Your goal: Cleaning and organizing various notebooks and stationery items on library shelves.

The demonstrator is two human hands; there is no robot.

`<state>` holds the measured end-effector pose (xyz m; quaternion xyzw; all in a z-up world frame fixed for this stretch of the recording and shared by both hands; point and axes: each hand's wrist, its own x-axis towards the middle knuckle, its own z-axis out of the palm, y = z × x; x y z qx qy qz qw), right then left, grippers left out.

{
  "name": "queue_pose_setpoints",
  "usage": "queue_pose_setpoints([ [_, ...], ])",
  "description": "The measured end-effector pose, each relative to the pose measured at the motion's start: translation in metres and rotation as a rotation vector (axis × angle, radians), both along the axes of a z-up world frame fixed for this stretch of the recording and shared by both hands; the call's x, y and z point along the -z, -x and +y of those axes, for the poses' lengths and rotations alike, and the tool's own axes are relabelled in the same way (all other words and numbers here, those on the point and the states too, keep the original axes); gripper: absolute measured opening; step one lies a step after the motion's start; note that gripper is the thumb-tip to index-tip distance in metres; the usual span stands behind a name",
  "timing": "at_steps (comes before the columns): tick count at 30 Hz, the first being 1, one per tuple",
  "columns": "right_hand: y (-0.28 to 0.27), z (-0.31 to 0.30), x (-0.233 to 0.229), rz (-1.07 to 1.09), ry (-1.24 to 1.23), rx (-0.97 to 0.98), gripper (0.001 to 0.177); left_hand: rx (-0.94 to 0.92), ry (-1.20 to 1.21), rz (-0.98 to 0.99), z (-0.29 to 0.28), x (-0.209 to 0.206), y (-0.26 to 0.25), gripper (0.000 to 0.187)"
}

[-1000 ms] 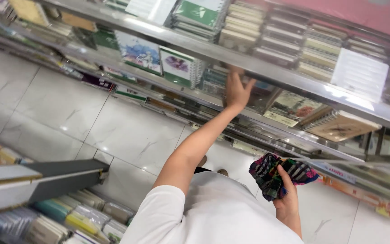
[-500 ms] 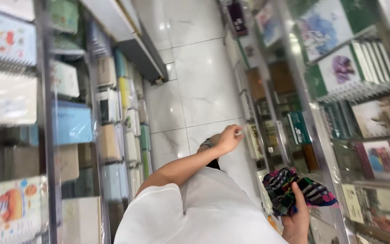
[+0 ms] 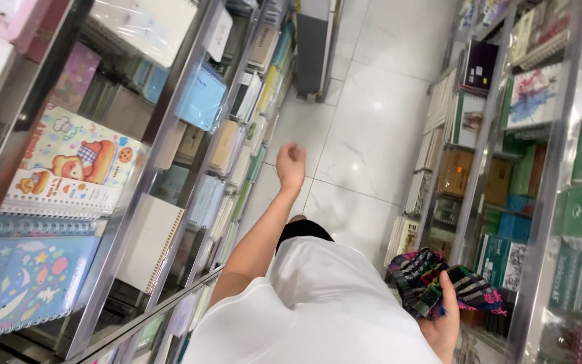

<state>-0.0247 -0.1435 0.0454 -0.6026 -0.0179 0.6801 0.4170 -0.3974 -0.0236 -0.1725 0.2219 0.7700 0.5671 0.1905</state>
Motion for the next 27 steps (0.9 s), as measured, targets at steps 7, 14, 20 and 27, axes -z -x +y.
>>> queue_pose_setpoints([
  [7, 0.009, 0.03, 0.024, -0.048, 0.026, -0.094, 0.044, -0.537, -0.184, 0.665, 0.013, -0.161, 0.195, 0.063],
  [14, 0.047, 0.043, 0.045, -0.157, -0.018, -0.107, 0.045, -0.63, 0.054, 0.479, 0.023, -0.16, 0.318, 0.061],
  [20, 0.08, 0.052, 0.066, -0.086, -0.022, -0.127, 0.046, -0.515, -0.023, 0.303, 0.026, -0.151, 0.329, 0.041],
  [27, 0.128, 0.055, 0.052, -0.102, -0.085, -0.151, 0.047, -0.371, -0.293, 0.387, -0.006, -0.186, 0.297, 0.049],
])
